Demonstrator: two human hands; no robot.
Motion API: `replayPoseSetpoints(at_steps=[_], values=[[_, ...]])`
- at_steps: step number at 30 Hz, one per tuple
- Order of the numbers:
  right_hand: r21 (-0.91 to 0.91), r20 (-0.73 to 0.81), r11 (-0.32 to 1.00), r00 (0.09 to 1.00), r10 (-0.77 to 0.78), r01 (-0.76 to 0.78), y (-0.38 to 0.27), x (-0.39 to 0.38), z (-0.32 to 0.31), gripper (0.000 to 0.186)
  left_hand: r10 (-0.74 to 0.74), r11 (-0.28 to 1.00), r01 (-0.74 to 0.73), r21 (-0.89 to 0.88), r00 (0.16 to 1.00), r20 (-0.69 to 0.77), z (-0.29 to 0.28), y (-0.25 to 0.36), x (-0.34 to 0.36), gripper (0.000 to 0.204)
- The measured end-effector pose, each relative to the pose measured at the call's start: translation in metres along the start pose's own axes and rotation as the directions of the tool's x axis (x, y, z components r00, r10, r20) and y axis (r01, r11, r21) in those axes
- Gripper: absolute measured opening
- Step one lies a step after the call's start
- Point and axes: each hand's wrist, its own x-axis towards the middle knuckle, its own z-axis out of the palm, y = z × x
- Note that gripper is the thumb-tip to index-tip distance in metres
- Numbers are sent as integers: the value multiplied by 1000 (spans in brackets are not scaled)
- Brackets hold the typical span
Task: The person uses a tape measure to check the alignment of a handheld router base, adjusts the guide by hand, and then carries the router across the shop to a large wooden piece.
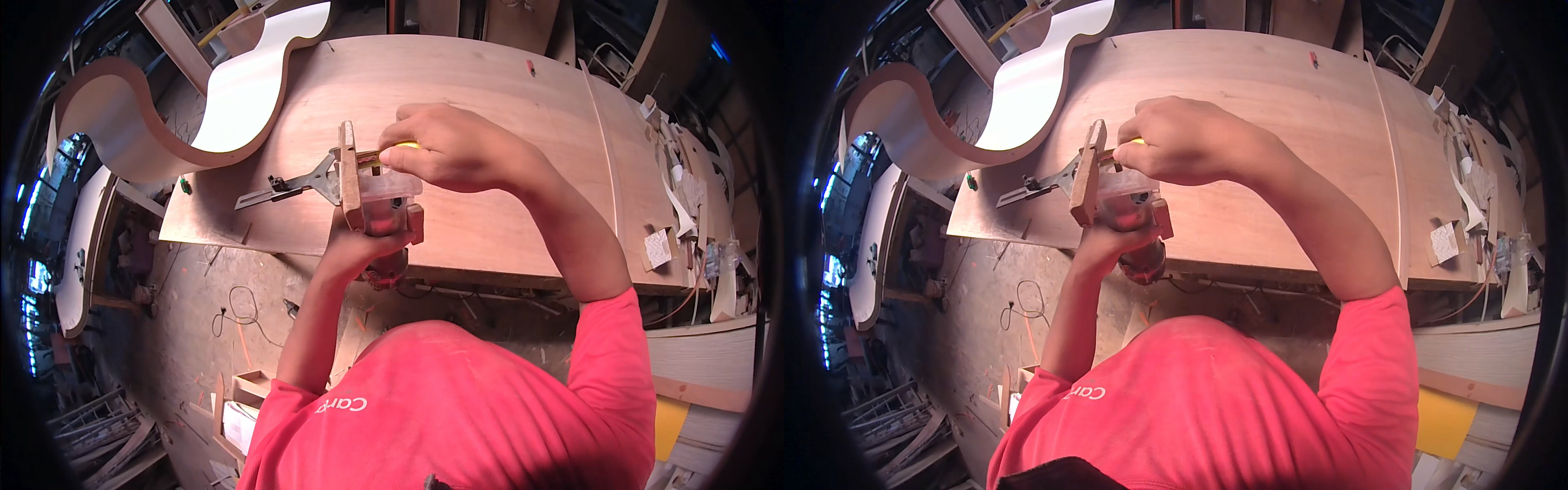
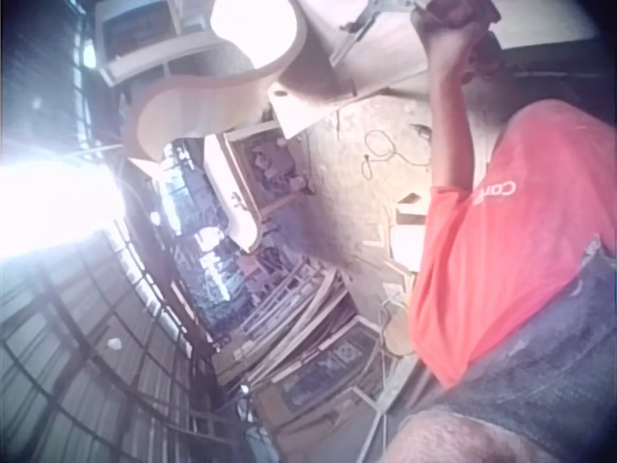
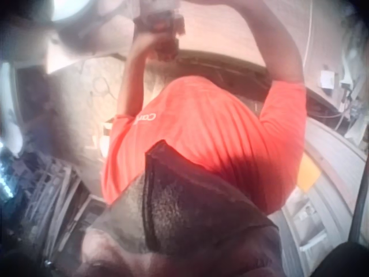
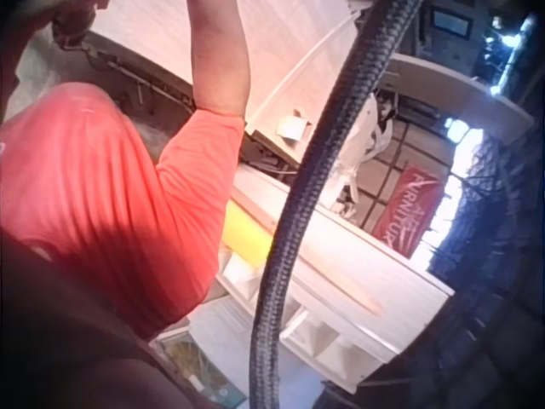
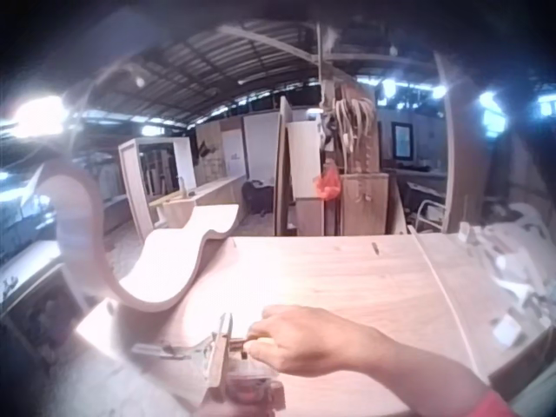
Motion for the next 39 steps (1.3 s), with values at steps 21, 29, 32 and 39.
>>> replayPoseSetpoints(at_steps=[21, 29, 32, 39], values=[[21, 56, 996, 994, 89, -90, 7, 5, -5, 44, -69, 998, 68, -2, 997, -22, -4, -3, 0, 56], [-28, -112, 999, 994, 16, -20, 37, 7, 15, 43, -48, 999, 48, -6, 999, -19, -7, 0, -2, 52], [82, -142, 939, 929, 343, -334, 106, -24, 59, 46, 4, 1000, -4, -10, 997, -76, -13, -8, -11, 54], [-194, -198, 684, 710, 675, -704, 224, -107, 235, 59, 0, 999, -1, 54, 1000, 26, -22, -22, -23, 59]])
